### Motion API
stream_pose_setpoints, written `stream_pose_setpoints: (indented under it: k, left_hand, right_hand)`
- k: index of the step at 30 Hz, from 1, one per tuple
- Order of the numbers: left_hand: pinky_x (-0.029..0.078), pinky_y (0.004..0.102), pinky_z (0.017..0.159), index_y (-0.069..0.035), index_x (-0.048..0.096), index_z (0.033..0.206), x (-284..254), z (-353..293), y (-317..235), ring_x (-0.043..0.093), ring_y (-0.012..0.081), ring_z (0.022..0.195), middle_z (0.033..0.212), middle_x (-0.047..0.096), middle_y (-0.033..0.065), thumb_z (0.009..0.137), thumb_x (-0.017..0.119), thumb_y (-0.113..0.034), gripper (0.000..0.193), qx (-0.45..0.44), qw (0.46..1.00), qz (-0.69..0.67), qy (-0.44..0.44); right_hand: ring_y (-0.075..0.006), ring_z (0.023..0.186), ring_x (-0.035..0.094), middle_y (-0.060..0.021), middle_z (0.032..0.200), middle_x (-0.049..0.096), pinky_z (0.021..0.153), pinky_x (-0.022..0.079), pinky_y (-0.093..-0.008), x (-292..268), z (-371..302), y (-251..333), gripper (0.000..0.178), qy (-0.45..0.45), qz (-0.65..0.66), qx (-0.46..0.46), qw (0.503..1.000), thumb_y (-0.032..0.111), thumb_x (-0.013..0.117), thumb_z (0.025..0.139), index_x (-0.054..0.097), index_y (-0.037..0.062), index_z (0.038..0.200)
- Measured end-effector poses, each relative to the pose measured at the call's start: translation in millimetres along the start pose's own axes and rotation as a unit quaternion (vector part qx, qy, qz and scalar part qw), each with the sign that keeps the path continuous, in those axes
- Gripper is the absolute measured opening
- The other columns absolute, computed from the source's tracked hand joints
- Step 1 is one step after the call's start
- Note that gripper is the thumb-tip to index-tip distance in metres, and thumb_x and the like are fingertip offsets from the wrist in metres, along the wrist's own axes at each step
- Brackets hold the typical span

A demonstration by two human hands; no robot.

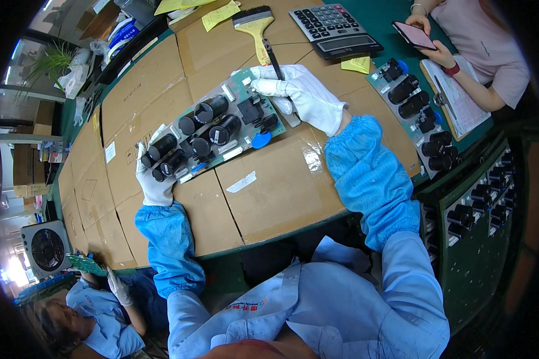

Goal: The person inspects electronic components on a printed circuit board, then marks them with a marker pen.

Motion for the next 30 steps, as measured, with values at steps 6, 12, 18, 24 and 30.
stream_pose_setpoints:
  k: [6, 12, 18, 24, 30]
  left_hand:
    - [0.054, 0.0441, 0.087, -0.002, 0.049, 0.135, 6.1, -1.0, 0.3, 0.064, 0.0306, 0.098, 0.119, 0.062, 0.0185, 0.098, 0.042, -0.050, 0.062, 0.012, 0.998, 0.013, -0.064]
    - [0.054, 0.0439, 0.085, -0.002, 0.052, 0.132, 3.9, -0.9, 0.8, 0.065, 0.0303, 0.094, 0.117, 0.063, 0.0197, 0.098, 0.042, -0.051, 0.061, 0.004, 0.999, -0.010, -0.030]
    - [0.050, 0.0480, 0.095, 0.000, 0.046, 0.137, 2.8, 0.1, 0.5, 0.060, 0.0342, 0.110, 0.128, 0.057, 0.0204, 0.099, 0.038, -0.050, 0.063, 0.010, 0.999, 0.024, -0.035]
    - [0.048, 0.0493, 0.098, 0.000, 0.044, 0.139, -0.2, 1.7, 0.8, 0.058, 0.0358, 0.115, 0.131, 0.054, 0.0205, 0.099, 0.037, -0.049, 0.064, 0.003, 1.000, 0.011, -0.018]
    - [0.048, 0.0496, 0.099, -0.001, 0.044, 0.139, -0.5, 1.5, 0.4, 0.057, 0.0359, 0.115, 0.131, 0.054, 0.0206, 0.099, 0.037, -0.050, 0.064, -0.002, 1.000, 0.007, 0.008]
  right_hand:
    - [-0.0005, 0.054, 0.030, 0.0091, 0.064, 0.045, 0.047, 0.019, -0.0204, -0.8, 0.0, 1.0, 0.041, 0.002, -0.002, 0.007, 1.000, 0.030, 0.059, 0.093, 0.063, 0.0026, 0.123]
    - [-0.0006, 0.052, 0.027, 0.0094, 0.063, 0.045, 0.047, 0.018, -0.0200, -0.6, 0.3, 1.2, 0.044, 0.013, -0.018, -0.006, 1.000, 0.030, 0.058, 0.094, 0.060, 0.0034, 0.128]
    - [-0.0010, 0.052, 0.027, 0.0089, 0.063, 0.044, 0.047, 0.019, -0.0205, 0.8, 0.1, 0.8, 0.044, 0.016, -0.001, 0.007, 1.000, 0.029, 0.058, 0.093, 0.060, 0.0034, 0.129]
    - [-0.0023, 0.050, 0.025, 0.0079, 0.058, 0.039, 0.047, 0.019, -0.0215, 2.2, -1.0, 5.1, 0.043, 0.000, -0.002, 0.008, 1.000, 0.028, 0.059, 0.092, 0.061, 0.0033, 0.127]
    - [-0.0027, 0.050, 0.024, 0.0078, 0.058, 0.039, 0.047, 0.018, -0.0218, 4.7, -1.4, 8.2, 0.042, 0.005, 0.003, 0.010, 1.000, 0.028, 0.058, 0.093, 0.061, 0.0035, 0.127]
Point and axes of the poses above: each hand's wrist, its own z-axis towards the middle knuckle, its own x-axis out of the palm, y = z × x, the point moved 5 cm from there along z, towards the middle knuckle
